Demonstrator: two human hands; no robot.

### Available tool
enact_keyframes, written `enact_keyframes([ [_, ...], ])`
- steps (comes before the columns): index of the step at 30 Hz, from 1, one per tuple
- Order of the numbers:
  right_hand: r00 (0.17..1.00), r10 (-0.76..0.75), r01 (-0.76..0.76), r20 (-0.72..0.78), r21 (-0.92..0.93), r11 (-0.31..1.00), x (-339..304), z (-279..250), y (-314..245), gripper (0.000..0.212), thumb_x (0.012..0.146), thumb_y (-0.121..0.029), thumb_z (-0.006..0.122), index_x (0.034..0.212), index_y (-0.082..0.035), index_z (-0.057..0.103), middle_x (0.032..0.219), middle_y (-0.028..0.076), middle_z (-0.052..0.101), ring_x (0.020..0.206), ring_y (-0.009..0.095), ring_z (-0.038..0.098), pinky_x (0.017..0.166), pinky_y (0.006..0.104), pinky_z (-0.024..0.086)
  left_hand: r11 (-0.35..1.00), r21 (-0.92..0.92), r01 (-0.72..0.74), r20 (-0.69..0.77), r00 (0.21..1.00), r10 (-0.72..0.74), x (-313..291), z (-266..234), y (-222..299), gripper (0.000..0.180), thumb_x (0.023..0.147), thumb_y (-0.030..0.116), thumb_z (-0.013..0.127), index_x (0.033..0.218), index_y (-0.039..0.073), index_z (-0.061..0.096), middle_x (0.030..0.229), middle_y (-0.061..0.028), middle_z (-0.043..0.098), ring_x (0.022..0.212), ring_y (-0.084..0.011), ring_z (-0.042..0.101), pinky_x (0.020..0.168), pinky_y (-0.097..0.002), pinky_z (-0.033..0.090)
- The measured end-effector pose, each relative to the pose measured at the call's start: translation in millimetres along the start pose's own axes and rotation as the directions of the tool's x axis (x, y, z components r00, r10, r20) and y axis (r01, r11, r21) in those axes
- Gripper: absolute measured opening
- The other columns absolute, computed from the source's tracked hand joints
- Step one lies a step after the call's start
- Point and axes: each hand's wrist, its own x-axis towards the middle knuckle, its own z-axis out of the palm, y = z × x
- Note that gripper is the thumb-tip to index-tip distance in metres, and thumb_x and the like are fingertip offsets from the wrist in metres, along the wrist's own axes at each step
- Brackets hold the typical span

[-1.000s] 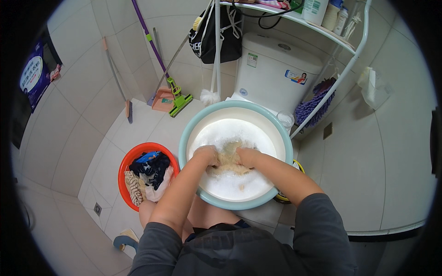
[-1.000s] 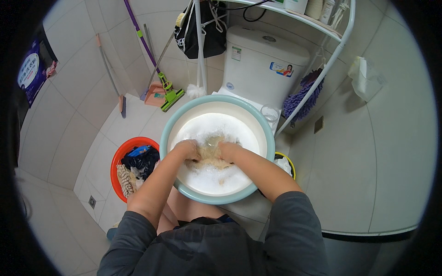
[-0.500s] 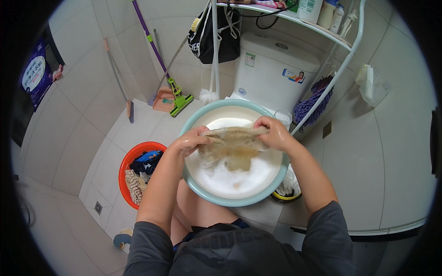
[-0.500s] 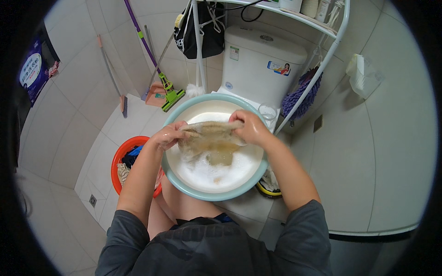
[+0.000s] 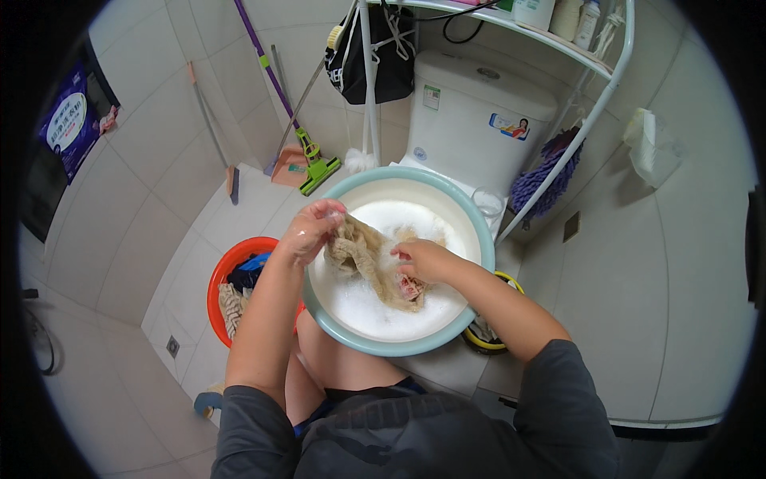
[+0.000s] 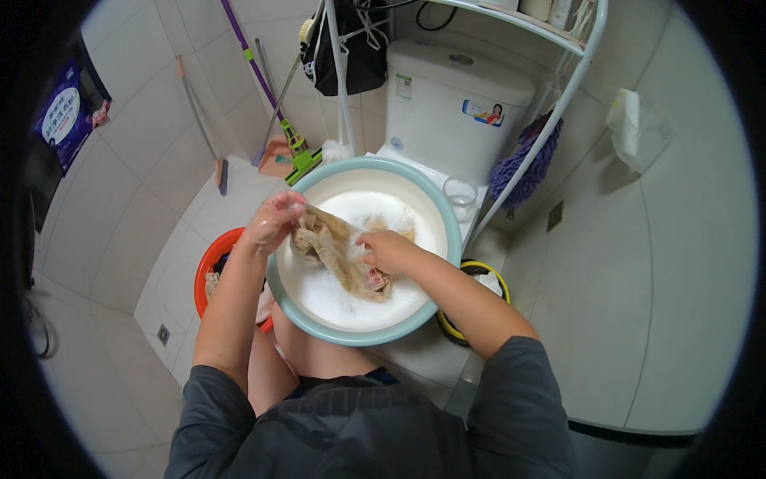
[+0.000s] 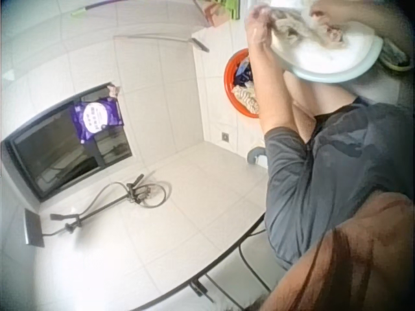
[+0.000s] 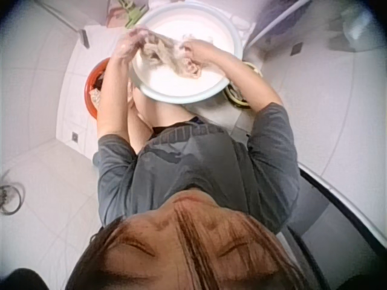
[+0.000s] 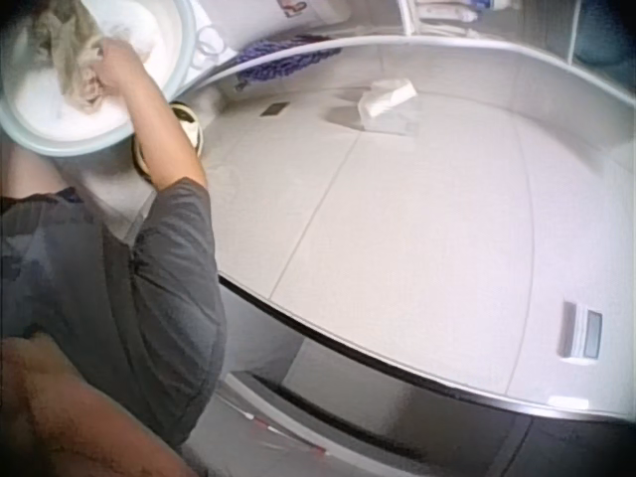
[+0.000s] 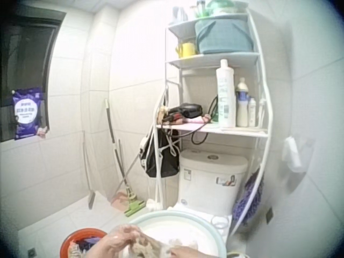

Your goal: The person washes clothes by hand in a basin, rubbing and wringing them in soapy water, then uses a plastic cup to scoop liquid from a nearby container and pour it into the basin and a bucket before resuming the washing.

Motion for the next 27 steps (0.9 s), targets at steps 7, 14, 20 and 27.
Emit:
enact_keyframes([
  [7, 0.968, -0.051, 0.012, 0.247, 0.156, 0.988, 24, 15, 6, 0.014, 0.081, -0.017, 0.056, 0.09, -0.006, 0.06, 0.081, 0.013, 0.06, 0.078, 0.025, 0.057, 0.072, 0.0344, 0.045, 0.982, -0.074, -0.171, -0.051, 0.984, 0.168, 5, -9, 18, 0.01, 0.081, 0.003, 0.058, 0.087, 0.011, 0.055, 0.078, 0.0034, 0.053, 0.07, -0.0079, 0.051, 0.063, -0.0217, 0.041],
  [14, 0.988, 0.083, 0.044, -0.131, 0.752, 0.657, -16, -47, 26, 0.006, 0.091, -0.015, 0.041, 0.093, -0.011, 0.045, 0.08, -0.003, 0.043, 0.077, 0.008, 0.042, 0.071, 0.0245, 0.039, 0.904, 0.425, -0.036, -0.16, 0.98, 0.115, 23, -30, 8, 0.009, 0.084, 0.003, 0.051, 0.086, 0.009, 0.057, 0.079, 0.0008, 0.053, 0.072, -0.0107, 0.052, 0.064, -0.0231, 0.041],
  [20, 0.872, 0.429, -0.012, -0.238, 0.864, 0.504, -26, -72, 18, 0.013, 0.095, -0.021, 0.038, 0.092, -0.011, 0.047, 0.081, -0.003, 0.047, 0.074, 0.007, 0.045, 0.066, 0.023, 0.041, 0.419, 0.889, -0.184, 0.07, 0.96, 0.273, 25, -14, 5, 0.017, 0.076, 0.013, 0.062, 0.092, 0.008, 0.061, 0.088, -0.0045, 0.053, 0.077, -0.0171, 0.054, 0.072, -0.0269, 0.043],
  [27, 0.909, 0.374, -0.151, -0.185, 0.691, 0.707, -9, -61, 27, 0.018, 0.093, -0.021, 0.045, 0.104, -0.008, 0.048, 0.086, 0.0, 0.051, 0.077, 0.009, 0.047, 0.068, 0.0259, 0.043, 0.205, 0.971, -0.124, 0.127, 0.992, -0.003, 21, -32, -5, 0.031, 0.075, 0.028, 0.066, 0.103, 0.014, 0.061, 0.105, -0.0064, 0.057, 0.092, -0.0254, 0.057, 0.081, -0.0335, 0.046],
])
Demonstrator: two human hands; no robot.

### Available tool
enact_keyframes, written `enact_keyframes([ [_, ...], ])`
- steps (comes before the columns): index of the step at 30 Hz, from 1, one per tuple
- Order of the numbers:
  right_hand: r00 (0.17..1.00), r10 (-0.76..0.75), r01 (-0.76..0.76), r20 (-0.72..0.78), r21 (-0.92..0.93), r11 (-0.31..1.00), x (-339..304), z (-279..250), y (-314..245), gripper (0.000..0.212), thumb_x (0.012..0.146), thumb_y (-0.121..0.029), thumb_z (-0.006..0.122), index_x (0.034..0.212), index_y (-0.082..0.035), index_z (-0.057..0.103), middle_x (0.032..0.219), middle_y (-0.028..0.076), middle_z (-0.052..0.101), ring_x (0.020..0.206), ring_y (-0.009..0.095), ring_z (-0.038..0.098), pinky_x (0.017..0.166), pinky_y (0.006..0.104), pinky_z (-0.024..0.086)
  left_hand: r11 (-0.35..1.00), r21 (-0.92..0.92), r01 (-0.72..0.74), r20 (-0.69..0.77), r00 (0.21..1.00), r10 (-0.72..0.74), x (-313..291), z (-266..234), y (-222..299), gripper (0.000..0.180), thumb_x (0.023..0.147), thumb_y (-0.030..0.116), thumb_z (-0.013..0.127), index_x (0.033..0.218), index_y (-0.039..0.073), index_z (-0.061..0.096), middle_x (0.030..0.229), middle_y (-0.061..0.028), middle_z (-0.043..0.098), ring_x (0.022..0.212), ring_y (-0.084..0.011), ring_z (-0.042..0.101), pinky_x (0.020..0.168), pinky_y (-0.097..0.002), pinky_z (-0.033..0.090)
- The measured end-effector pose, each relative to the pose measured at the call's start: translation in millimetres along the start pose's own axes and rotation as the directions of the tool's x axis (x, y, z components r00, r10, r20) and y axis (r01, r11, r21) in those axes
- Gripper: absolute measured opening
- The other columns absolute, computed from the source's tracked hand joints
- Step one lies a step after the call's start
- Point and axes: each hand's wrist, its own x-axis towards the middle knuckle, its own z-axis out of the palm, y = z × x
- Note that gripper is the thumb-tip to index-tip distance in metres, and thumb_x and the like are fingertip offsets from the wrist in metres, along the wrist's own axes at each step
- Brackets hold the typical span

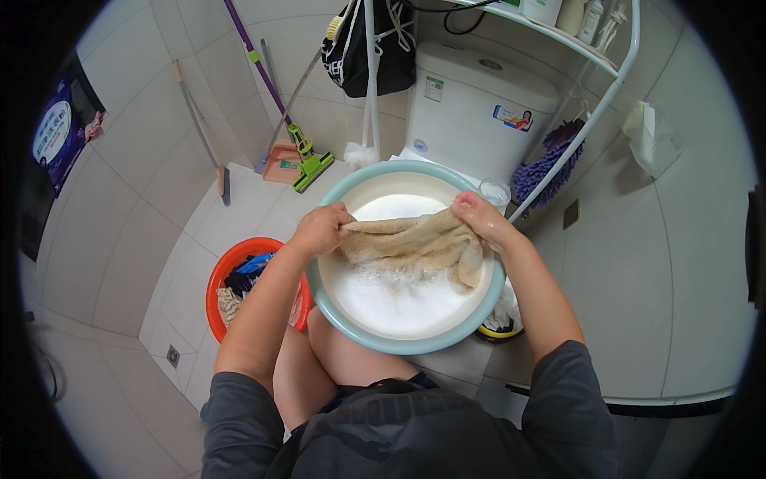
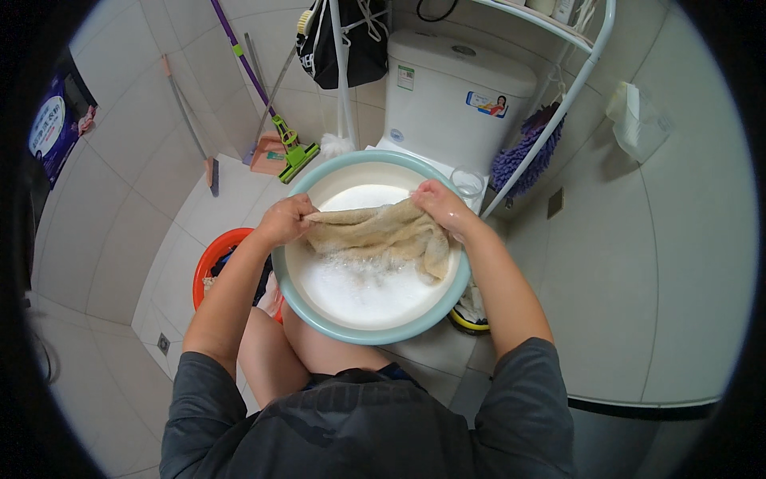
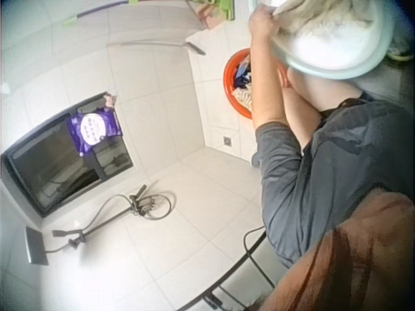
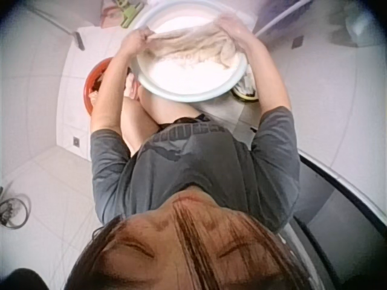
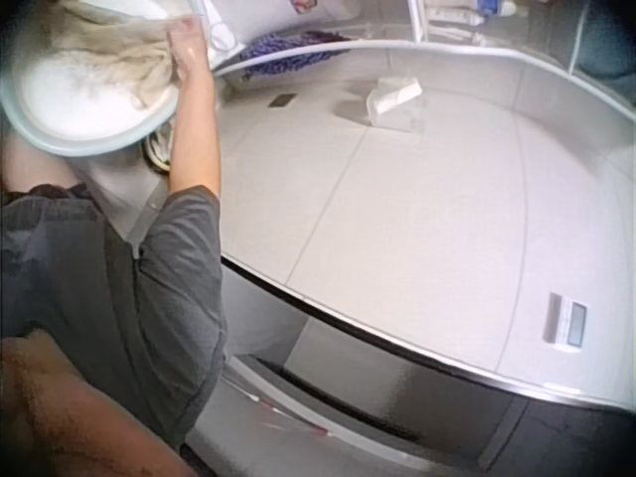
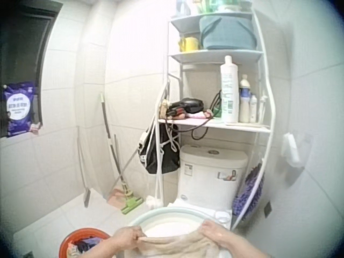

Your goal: The person washes clothes by hand in a basin, rubbing and wringing them in soapy water, then uses a plastic cup to scoop liquid from a nearby container and pour it into the basin and a bucket before resuming the washing.

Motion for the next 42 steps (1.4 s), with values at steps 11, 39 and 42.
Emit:
enact_keyframes([
  [11, 0.977, 0.041, 0.067, -0.207, 0.485, 0.872, 19, 66, 14, 0.031, 0.095, -0.029, 0.04, 0.118, -0.008, 0.045, 0.108, 0.01, 0.054, 0.098, 0.018, 0.051, 0.081, 0.0291, 0.042, -0.51, -0.846, 0.156, 0.285, 0.941, -0.185, 21, 59, 48, 0.037, 0.092, 0.032, 0.046, 0.113, 0.002, 0.048, 0.107, -0.0131, 0.056, 0.1, -0.0252, 0.055, 0.088, -0.0355, 0.045],
  [39, 0.881, -0.449, 0.387, -0.15, -0.318, 0.866, -17, 152, -6, 0.024, 0.088, -0.024, 0.046, 0.08, -0.004, 0.056, 0.086, 0.022, 0.058, 0.083, 0.038, 0.054, 0.073, 0.0427, 0.042, -0.131, -0.986, 0.105, 0.157, 0.852, -0.499, 30, 93, 54, 0.039, 0.092, 0.036, 0.045, 0.113, 0.004, 0.052, 0.092, -0.0093, 0.058, 0.086, -0.0205, 0.056, 0.071, -0.0341, 0.046],
  [42, 0.874, -0.43, 0.343, -0.225, -0.34, 0.876, -13, 158, -7, 0.017, 0.084, -0.018, 0.048, 0.079, -0.004, 0.055, 0.086, 0.02, 0.058, 0.082, 0.038, 0.053, 0.073, 0.0433, 0.042, -0.249, -0.965, 0.079, 0.174, 0.905, -0.388, 35, 104, 43, 0.036, 0.092, 0.037, 0.044, 0.108, 0.006, 0.053, 0.095, -0.0084, 0.057, 0.085, -0.0205, 0.056, 0.073, -0.037, 0.047],
])
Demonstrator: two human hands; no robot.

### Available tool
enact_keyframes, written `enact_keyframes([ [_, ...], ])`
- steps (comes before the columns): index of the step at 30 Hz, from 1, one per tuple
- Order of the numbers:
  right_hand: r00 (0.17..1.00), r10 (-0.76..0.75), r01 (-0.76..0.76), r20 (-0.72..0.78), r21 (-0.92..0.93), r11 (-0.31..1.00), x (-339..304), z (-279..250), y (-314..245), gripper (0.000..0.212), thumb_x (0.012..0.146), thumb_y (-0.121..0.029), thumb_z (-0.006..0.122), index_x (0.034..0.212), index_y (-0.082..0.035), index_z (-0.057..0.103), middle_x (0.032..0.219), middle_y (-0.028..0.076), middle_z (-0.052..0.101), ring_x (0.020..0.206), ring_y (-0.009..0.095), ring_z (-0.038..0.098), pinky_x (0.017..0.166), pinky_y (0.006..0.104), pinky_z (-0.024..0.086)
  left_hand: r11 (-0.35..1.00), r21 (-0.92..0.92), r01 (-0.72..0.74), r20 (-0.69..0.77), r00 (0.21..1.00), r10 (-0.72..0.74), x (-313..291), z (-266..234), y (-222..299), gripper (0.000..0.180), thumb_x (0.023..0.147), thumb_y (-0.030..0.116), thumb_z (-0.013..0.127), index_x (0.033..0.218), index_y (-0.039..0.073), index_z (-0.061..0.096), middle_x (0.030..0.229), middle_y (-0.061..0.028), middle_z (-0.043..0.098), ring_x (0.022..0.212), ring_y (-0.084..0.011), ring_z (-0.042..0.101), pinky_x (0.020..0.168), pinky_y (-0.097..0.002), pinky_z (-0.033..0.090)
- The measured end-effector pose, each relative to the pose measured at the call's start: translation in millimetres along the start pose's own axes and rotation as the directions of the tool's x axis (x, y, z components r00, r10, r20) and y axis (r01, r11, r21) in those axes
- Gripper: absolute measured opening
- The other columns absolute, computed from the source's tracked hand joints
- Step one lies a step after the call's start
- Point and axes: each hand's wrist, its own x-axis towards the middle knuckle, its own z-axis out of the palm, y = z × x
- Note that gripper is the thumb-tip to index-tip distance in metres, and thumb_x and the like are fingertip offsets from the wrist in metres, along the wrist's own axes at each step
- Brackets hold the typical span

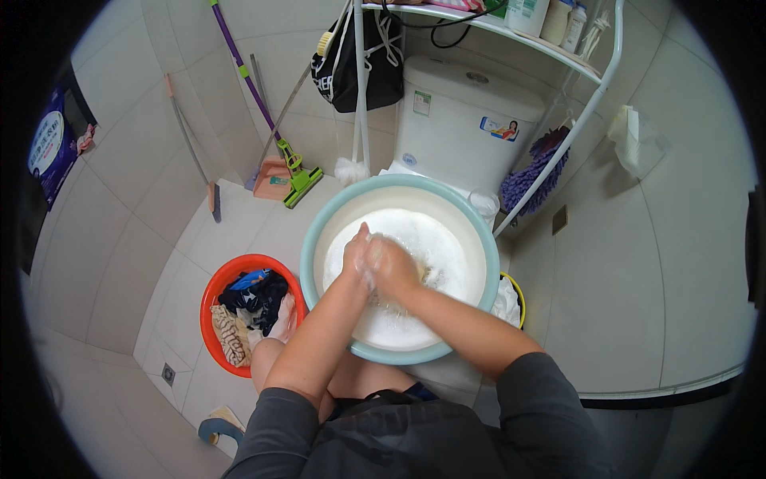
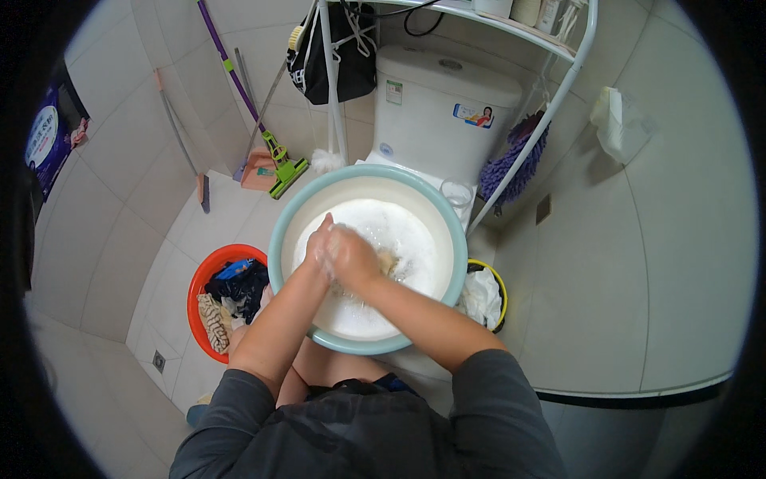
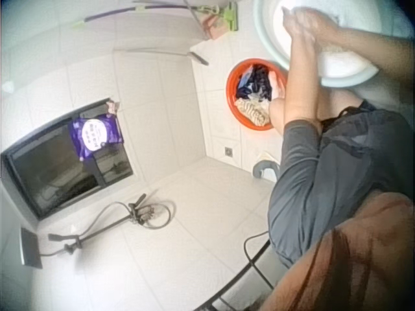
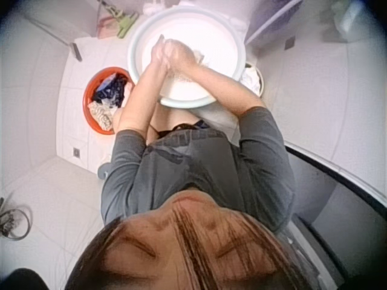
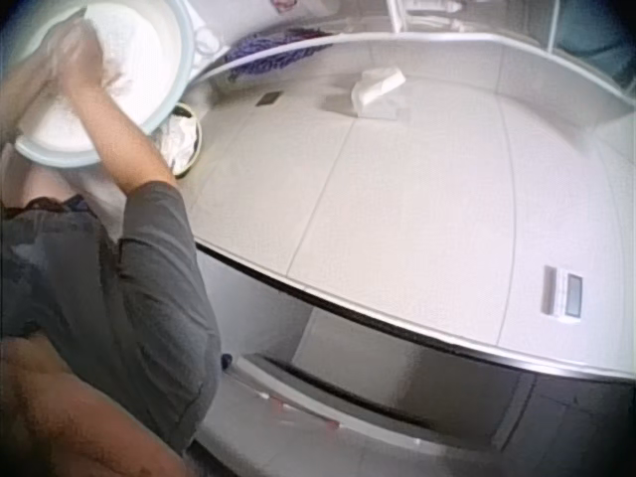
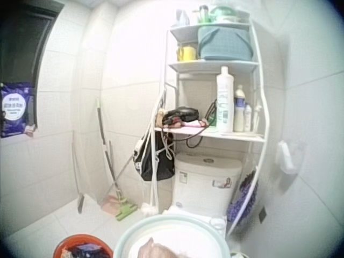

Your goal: The person washes clothes by hand in a basin, rubbing and wringing them in soapy water, then uses a plastic cup to scoop liquid from a nearby container and pour it into the basin and a bucket before resuming the washing.

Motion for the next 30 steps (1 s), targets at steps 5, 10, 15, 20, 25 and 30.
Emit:
enact_keyframes([
  [5, 0.925, 0.38, -0.359, -0.002, -0.334, 0.871, 58, -28, 45, 0.039, 0.087, -0.037, 0.046, 0.095, 0.0, 0.054, 0.093, 0.022, 0.059, 0.096, 0.036, 0.055, 0.082, 0.042, 0.043, 0.987, 0.12, 0.111, -0.129, 0.987, -0.096, -13, 21, 16, 0.04, 0.091, 0.04, 0.046, 0.109, 0.005, 0.051, 0.104, -0.0126, 0.057, 0.095, -0.0253, 0.055, 0.076, -0.0416, 0.048],
  [10, 0.921, 0.324, -0.161, 0.216, -0.548, 0.821, 42, -25, 59, 0.046, 0.083, -0.031, 0.056, 0.116, -0.001, 0.045, 0.107, 0.022, 0.055, 0.104, 0.035, 0.052, 0.089, 0.0409, 0.041, 0.963, 0.269, 0.028, -0.333, 0.941, 0.066, 8, -10, 13, 0.041, 0.085, 0.023, 0.057, 0.115, -0.001, 0.046, 0.106, -0.0167, 0.055, 0.091, -0.0241, 0.056, 0.072, -0.0381, 0.049],
  [15, 0.81, 0.466, -0.185, 0.357, -0.598, 0.78, 38, -8, 116, 0.047, 0.081, -0.02, 0.059, 0.12, -0.001, 0.042, 0.109, 0.024, 0.054, 0.106, 0.036, 0.051, 0.09, 0.0404, 0.041, 0.955, 0.276, 0.112, -0.137, 0.988, -0.076, 27, -27, -3, 0.051, 0.083, 0.026, 0.059, 0.115, -0.011, 0.042, 0.102, -0.0217, 0.056, 0.088, -0.0319, 0.058, 0.069, -0.0443, 0.049],
  [20, 0.867, 0.426, -0.449, 0.259, 0.037, 0.893, 45, -18, 52, 0.038, 0.082, -0.021, 0.057, 0.115, -0.005, 0.046, 0.11, 0.023, 0.054, 0.106, 0.036, 0.051, 0.089, 0.0389, 0.041, 0.923, 0.32, 0.216, -0.326, 0.939, -0.107, 18, -6, 7, 0.051, 0.088, 0.041, 0.051, 0.12, 0.001, 0.044, 0.114, -0.014, 0.054, 0.101, -0.026, 0.054, 0.082, -0.0398, 0.046],
  [25, 0.998, 0.052, -0.049, 0.042, -0.06, 0.997, 15, 5, 14, 0.033, 0.084, -0.022, 0.054, 0.112, -0.006, 0.047, 0.104, 0.024, 0.055, 0.1, 0.038, 0.052, 0.085, 0.0412, 0.041, 0.997, 0.049, 0.066, -0.036, 0.997, -0.064, 29, -1, 5, 0.044, 0.093, 0.038, 0.042, 0.119, 0.003, 0.045, 0.112, -0.0127, 0.054, 0.1, -0.024, 0.054, 0.084, -0.0364, 0.045],
  [30, 0.915, 0.391, -0.401, -0.102, -0.096, 0.911, 46, -4, 41, 0.031, 0.085, -0.029, 0.051, 0.1, -0.001, 0.052, 0.097, 0.025, 0.058, 0.095, 0.04, 0.054, 0.082, 0.0423, 0.042, 0.99, -0.018, 0.142, 0.014, 0.99, -0.142, 1, 28, 1, 0.036, 0.092, 0.031, 0.045, 0.114, 0.003, 0.05, 0.101, -0.012, 0.058, 0.09, -0.0249, 0.057, 0.075, -0.0377, 0.047],
])
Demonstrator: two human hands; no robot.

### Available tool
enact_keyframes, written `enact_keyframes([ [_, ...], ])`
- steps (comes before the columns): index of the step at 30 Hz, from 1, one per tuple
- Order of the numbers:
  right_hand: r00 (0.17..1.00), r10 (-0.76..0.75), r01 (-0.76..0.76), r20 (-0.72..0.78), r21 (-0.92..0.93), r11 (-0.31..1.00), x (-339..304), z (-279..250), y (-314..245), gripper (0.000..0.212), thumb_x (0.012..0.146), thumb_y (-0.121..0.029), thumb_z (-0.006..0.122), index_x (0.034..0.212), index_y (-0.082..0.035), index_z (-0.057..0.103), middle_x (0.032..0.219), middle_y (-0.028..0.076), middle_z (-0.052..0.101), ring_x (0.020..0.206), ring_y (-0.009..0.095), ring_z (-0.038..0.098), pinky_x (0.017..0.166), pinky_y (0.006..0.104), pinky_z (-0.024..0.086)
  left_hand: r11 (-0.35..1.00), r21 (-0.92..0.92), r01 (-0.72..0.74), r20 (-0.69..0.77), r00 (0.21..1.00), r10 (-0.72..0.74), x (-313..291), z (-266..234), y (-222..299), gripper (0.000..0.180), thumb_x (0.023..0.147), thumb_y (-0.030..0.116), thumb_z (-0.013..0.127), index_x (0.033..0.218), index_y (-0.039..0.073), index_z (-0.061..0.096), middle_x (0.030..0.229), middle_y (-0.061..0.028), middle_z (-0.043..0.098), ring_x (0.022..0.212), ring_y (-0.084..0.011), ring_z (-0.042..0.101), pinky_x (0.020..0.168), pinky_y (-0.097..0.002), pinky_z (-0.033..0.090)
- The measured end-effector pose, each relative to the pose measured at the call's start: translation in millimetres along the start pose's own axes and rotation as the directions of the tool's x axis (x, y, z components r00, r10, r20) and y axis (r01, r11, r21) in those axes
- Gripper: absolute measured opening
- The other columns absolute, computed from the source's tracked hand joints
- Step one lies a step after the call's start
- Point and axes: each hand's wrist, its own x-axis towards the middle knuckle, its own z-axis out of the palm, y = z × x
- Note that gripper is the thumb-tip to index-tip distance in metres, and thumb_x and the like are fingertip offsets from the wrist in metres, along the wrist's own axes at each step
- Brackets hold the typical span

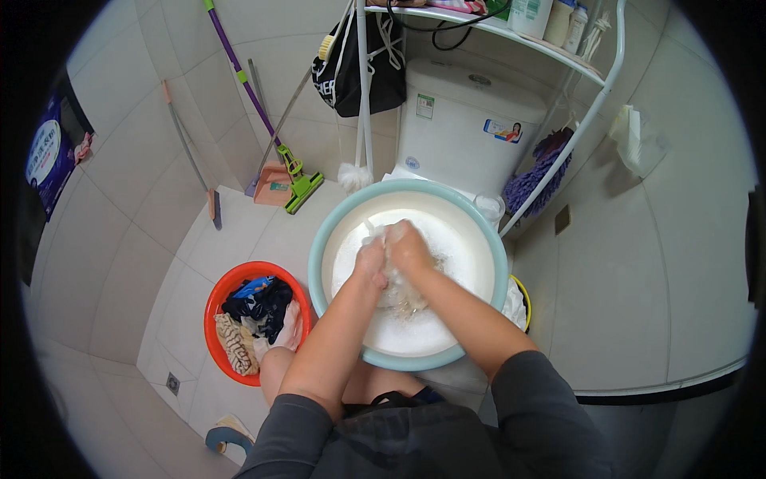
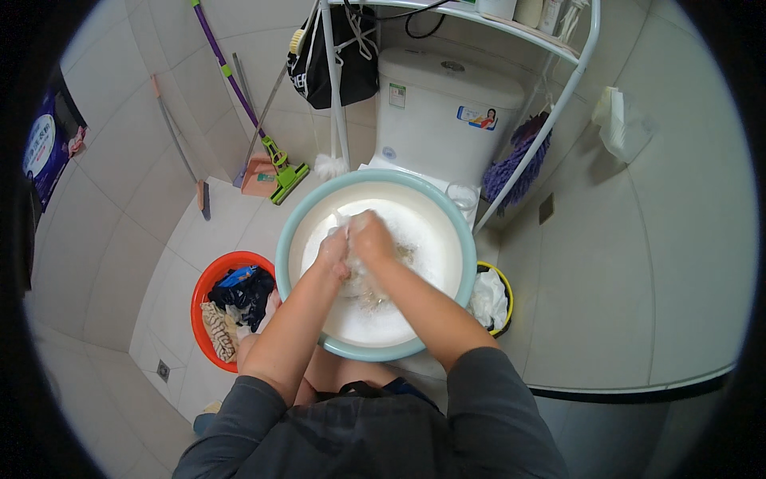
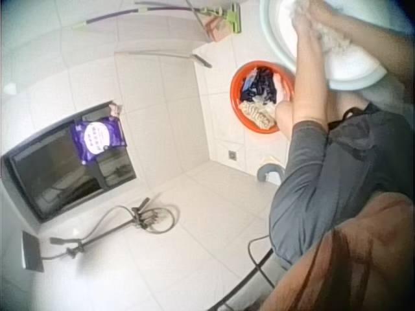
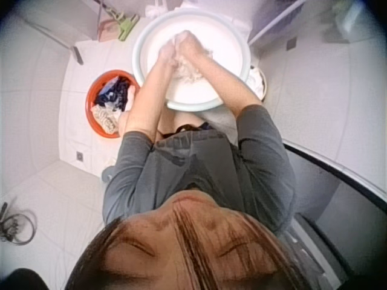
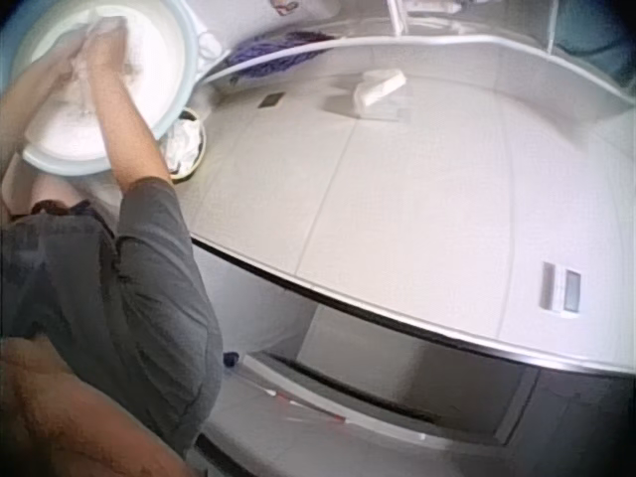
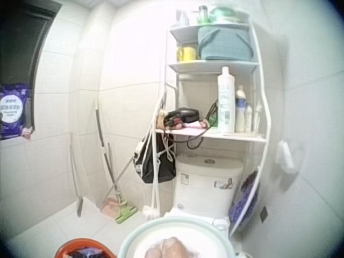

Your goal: The person washes clothes by hand in a basin, rubbing and wringing them in soapy water, then uses a plastic cup to scoop liquid from a nearby container and pour it into the basin and a bucket before resuming the washing.

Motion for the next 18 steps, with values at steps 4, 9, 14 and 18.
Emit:
enact_keyframes([
  [4, 0.995, -0.027, 0.025, 0.093, 0.019, 1.0, -8, 4, -2, 0.03, 0.086, -0.027, 0.048, 0.098, 0.0, 0.052, 0.096, 0.027, 0.057, 0.091, 0.042, 0.054, 0.08, 0.044, 0.042, 0.966, 0.254, -0.052, -0.137, 0.986, 0.089, 31, -35, -3, 0.038, 0.087, 0.032, 0.051, 0.113, 0.003, 0.051, 0.1, -0.0127, 0.059, 0.086, -0.0244, 0.058, 0.07, -0.0395, 0.05],
  [9, 0.974, -0.166, 0.179, 0.156, -0.069, 0.981, -33, 2, -9, 0.033, 0.087, -0.03, 0.046, 0.102, -0.001, 0.052, 0.096, 0.025, 0.059, 0.092, 0.039, 0.056, 0.08, 0.043, 0.043, 0.999, 0.052, -0.003, -0.025, 1.0, 0.004, 9, -24, 8, 0.037, 0.087, 0.034, 0.052, 0.109, 0.004, 0.053, 0.096, -0.0118, 0.059, 0.085, -0.024, 0.058, 0.072, -0.0394, 0.049],
  [14, 0.996, 0.064, -0.052, 0.067, -0.17, 0.984, 23, -21, 16, 0.034, 0.088, -0.032, 0.046, 0.103, -0.002, 0.053, 0.098, 0.022, 0.059, 0.094, 0.037, 0.055, 0.081, 0.044, 0.044, 0.992, 0.127, 0.028, 0.108, 0.993, -0.042, -4, -2, 2, 0.03, 0.09, 0.03, 0.047, 0.105, 0.005, 0.053, 0.094, -0.0105, 0.059, 0.087, -0.023, 0.057, 0.071, -0.0381, 0.048],
  [18, 0.994, 0.024, 0.017, 0.103, -0.381, 0.924, 15, -20, 20, 0.036, 0.088, -0.032, 0.046, 0.109, -0.003, 0.05, 0.107, 0.02, 0.056, 0.097, 0.035, 0.055, 0.082, 0.0423, 0.044, 0.976, 0.181, -0.122, -0.161, 0.975, 0.152, 21, -26, 6, 0.027, 0.091, 0.023, 0.047, 0.112, 0.006, 0.049, 0.097, -0.01, 0.057, 0.086, -0.0224, 0.056, 0.074, -0.037, 0.048],
])
